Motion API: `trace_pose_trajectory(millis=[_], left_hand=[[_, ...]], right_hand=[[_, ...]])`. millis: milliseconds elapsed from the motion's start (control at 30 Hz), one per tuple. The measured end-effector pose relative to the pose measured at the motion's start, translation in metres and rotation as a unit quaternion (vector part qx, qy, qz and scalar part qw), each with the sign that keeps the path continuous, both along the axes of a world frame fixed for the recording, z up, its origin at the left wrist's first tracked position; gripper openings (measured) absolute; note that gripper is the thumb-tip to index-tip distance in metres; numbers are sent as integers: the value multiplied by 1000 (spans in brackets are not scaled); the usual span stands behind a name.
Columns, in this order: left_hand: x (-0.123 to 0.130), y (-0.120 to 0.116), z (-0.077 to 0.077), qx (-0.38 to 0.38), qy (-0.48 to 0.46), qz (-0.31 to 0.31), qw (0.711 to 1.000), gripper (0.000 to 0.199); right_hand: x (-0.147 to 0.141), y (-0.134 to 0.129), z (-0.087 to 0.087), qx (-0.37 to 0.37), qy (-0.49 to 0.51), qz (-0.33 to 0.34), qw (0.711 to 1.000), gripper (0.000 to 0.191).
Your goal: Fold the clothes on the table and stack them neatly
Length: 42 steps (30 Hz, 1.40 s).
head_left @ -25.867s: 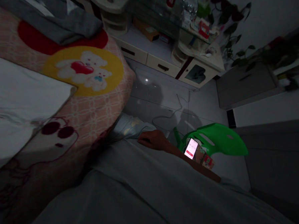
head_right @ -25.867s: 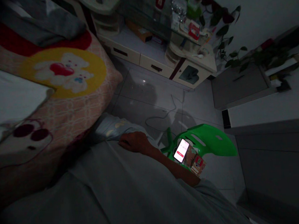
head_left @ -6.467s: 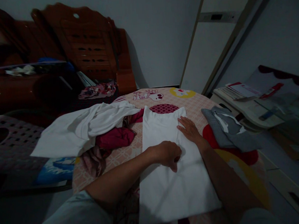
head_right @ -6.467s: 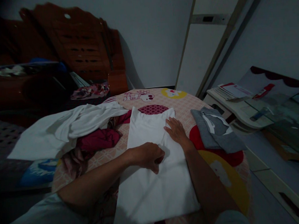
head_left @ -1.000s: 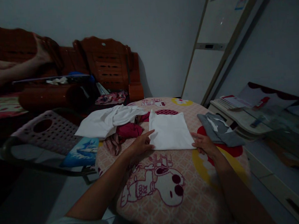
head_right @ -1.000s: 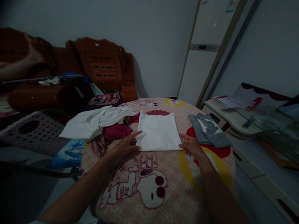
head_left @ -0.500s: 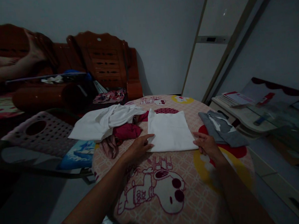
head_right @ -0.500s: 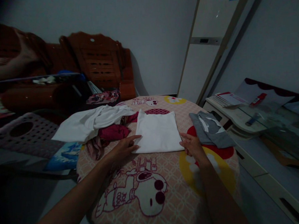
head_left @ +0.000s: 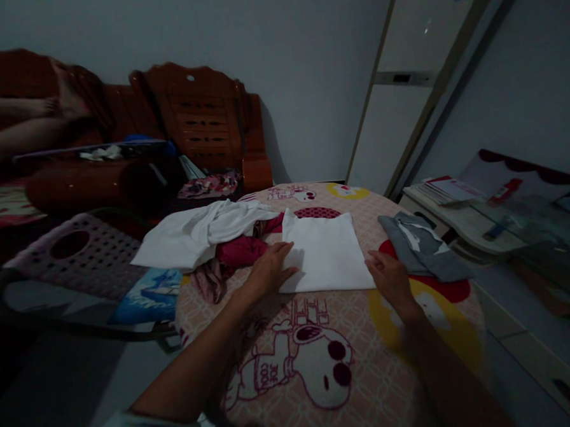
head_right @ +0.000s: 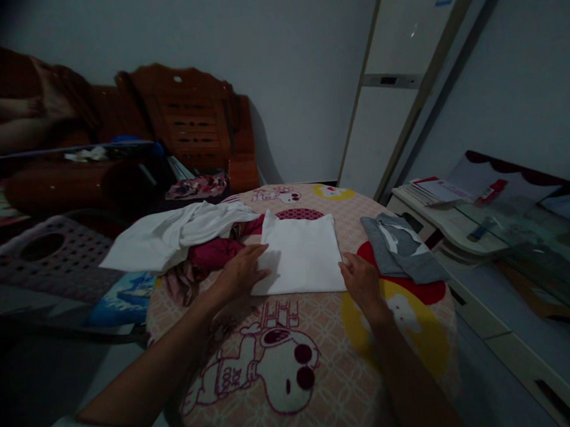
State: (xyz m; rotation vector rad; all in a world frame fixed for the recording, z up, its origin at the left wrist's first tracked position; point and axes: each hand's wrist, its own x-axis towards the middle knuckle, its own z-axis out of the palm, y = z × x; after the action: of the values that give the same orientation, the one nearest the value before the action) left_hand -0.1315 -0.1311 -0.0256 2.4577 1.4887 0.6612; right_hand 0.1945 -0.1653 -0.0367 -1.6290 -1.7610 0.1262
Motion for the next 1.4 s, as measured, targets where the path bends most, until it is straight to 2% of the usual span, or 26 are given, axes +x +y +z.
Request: trace_pose_trajectory(millis=[100,167,233,333,433,533,667,733,800,933,1033,1233,1400], left_hand=[[21,8,-2,36,-21,-101,994,65],[32,13,-6,28,-4,-142,989,69],[38,18,-14,10,40,-153,987,72],[36,24,-29,-20,117,-135,984,74],[30,29,-35,-40,150,-121,980,75],[32,38,-23,-53,125,-120,984,71],[52,63,0,-11,57,-126,990,62],[64,77,3,-10,55,-124,991,59],[71,89,-1,-24,78,-107,991,59],[67,104,-21,-40,139,-66,987,61],[59,107,-31,-38,151,-69,985,61],[52,110,-31,-17,128,-46,991,61],[43,117,-32,-23,128,-1,991,60]], right_hand=[[-18,5,-8,62,-67,86,992,48],[-26,8,-20,50,-112,127,984,51],[-29,10,-33,7,-157,144,977,52],[-25,10,-48,-38,-198,143,969,51],[-22,8,-51,-48,-202,135,969,52],[-27,15,-41,-53,-186,137,971,53],[-44,49,-20,-31,-177,158,971,55],[-51,71,-13,-31,-187,156,969,56],[-54,90,-12,-45,-201,143,968,58],[-47,112,-27,-108,-221,107,963,60],[-39,116,-39,-119,-225,102,962,59],[-31,119,-50,-73,-206,113,969,58],[-31,119,-55,-78,-201,69,974,61]])
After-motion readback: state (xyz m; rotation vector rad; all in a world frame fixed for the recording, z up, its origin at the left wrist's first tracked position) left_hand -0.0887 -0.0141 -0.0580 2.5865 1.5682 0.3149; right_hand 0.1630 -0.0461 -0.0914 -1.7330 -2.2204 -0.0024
